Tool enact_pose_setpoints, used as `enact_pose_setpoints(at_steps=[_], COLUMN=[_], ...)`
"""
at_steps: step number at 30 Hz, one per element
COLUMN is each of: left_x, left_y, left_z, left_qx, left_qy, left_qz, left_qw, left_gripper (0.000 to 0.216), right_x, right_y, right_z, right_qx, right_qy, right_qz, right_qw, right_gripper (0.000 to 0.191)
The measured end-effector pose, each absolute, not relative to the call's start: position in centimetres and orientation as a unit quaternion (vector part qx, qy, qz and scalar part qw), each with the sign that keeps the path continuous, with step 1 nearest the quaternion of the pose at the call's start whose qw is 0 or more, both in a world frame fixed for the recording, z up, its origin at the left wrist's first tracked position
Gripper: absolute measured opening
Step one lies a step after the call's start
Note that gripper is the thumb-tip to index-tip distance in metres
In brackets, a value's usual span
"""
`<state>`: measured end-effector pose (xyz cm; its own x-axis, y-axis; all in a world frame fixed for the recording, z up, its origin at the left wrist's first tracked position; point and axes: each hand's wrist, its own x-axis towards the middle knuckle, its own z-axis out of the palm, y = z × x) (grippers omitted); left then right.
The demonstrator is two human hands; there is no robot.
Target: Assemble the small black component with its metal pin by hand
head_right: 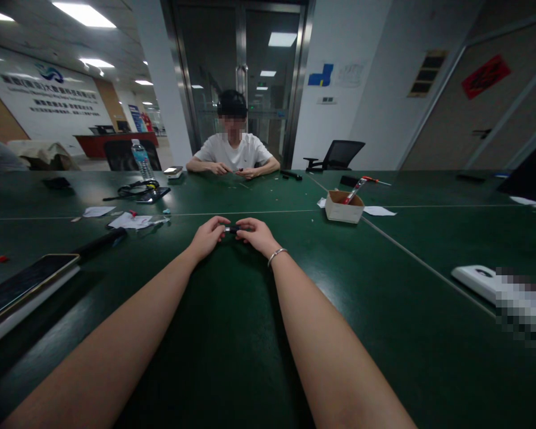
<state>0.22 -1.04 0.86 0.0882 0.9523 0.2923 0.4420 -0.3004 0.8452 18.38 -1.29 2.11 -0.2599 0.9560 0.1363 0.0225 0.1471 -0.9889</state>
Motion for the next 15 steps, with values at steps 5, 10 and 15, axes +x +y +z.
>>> enact_pose_setpoints(at_steps=[5, 10, 15], left_x=[0.20, 0.33, 0.29], left_y=[-1.20, -1.59, -1.14], left_z=[0.91, 1.33, 1.00], left_qx=[0.691, 0.680, 0.665], left_qy=[0.509, 0.509, 0.504], left_qz=[0.430, 0.436, 0.459], left_qw=[0.281, 0.297, 0.304], left_gripper=[0.032, 0.036, 0.027], right_x=[18.41, 18.35, 18.38], right_y=[-1.31, -1.41, -1.41], right_z=[2.10, 2.24, 2.25], right_qx=[-0.402, -0.406, -0.404], right_qy=[-0.607, -0.601, -0.594], right_qz=[0.513, 0.512, 0.520], right_qw=[0.456, 0.460, 0.462], right_gripper=[0.027, 0.026, 0.027])
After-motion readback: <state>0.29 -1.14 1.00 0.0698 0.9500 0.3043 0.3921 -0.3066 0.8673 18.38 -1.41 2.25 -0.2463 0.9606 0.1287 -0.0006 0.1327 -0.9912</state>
